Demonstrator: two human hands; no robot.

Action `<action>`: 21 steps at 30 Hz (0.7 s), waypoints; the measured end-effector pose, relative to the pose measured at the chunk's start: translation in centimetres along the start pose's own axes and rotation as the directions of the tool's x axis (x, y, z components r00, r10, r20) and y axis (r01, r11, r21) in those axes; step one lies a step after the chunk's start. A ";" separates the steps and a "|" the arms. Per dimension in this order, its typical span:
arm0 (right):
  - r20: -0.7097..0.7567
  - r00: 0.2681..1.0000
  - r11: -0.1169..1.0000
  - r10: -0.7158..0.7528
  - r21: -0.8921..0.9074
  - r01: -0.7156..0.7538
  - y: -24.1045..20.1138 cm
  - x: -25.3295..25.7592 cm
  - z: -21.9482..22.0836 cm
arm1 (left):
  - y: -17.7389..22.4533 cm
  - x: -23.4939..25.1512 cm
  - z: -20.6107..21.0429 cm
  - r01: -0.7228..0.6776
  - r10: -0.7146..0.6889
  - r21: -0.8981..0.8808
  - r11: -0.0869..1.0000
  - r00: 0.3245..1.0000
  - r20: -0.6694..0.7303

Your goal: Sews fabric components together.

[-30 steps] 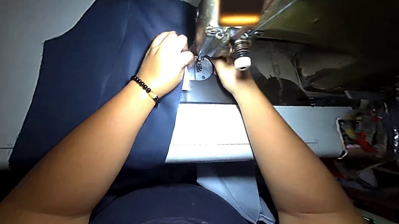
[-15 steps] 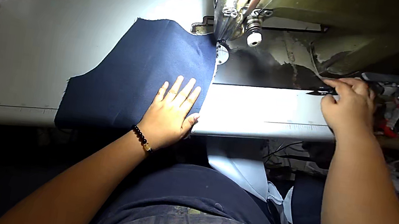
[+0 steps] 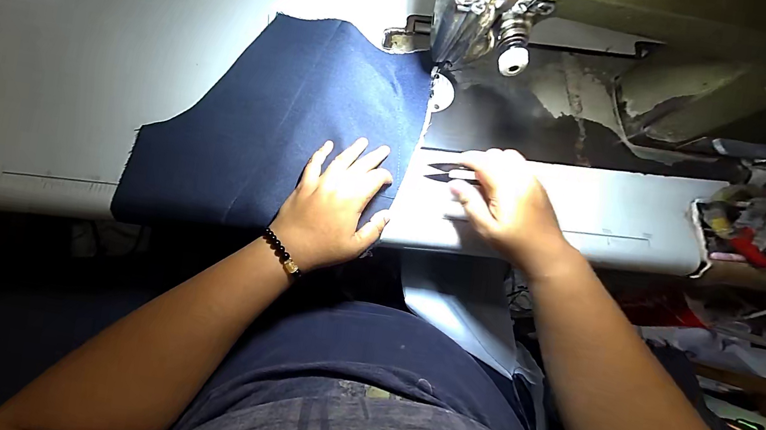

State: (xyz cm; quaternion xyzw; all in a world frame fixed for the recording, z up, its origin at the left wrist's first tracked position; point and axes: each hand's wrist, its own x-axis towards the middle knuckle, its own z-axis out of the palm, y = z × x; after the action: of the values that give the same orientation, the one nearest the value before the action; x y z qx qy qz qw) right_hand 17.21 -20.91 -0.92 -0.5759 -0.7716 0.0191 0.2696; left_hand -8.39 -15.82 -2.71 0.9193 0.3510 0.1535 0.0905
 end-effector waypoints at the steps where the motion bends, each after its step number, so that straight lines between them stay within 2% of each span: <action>1: 0.001 0.999 0.999 -0.038 0.010 0.038 -0.3 0.6 0.7 | 0.0 0.0 0.0 0.000 0.000 0.000 1.000 1.000 0.000; 5: -0.005 0.997 0.997 -0.077 -0.005 0.077 0.0 1.0 2.4 | 0.0 0.0 -0.1 -0.001 0.001 -0.009 1.000 1.000 0.000; 12: -0.049 0.997 0.998 -0.060 -0.021 0.059 0.2 0.5 2.6 | -0.1 -0.1 0.0 -0.005 0.004 -0.014 1.000 1.000 -0.013; 19: -0.107 0.992 0.998 -0.060 0.018 0.062 0.4 -0.1 1.9 | -0.3 0.0 -0.2 0.036 -0.038 0.041 0.999 0.997 0.062; 21: -0.081 0.997 1.000 -0.011 -0.001 0.011 1.5 -1.0 0.4 | -1.3 0.2 -0.6 0.048 -0.054 0.061 0.997 0.993 0.102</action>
State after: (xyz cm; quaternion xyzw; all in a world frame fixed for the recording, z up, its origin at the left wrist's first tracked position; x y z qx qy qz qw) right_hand 18.51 -21.17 -2.17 -0.5721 -0.7631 -0.0057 0.3005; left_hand -9.28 -14.67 -2.48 0.9189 0.3738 0.0929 0.0854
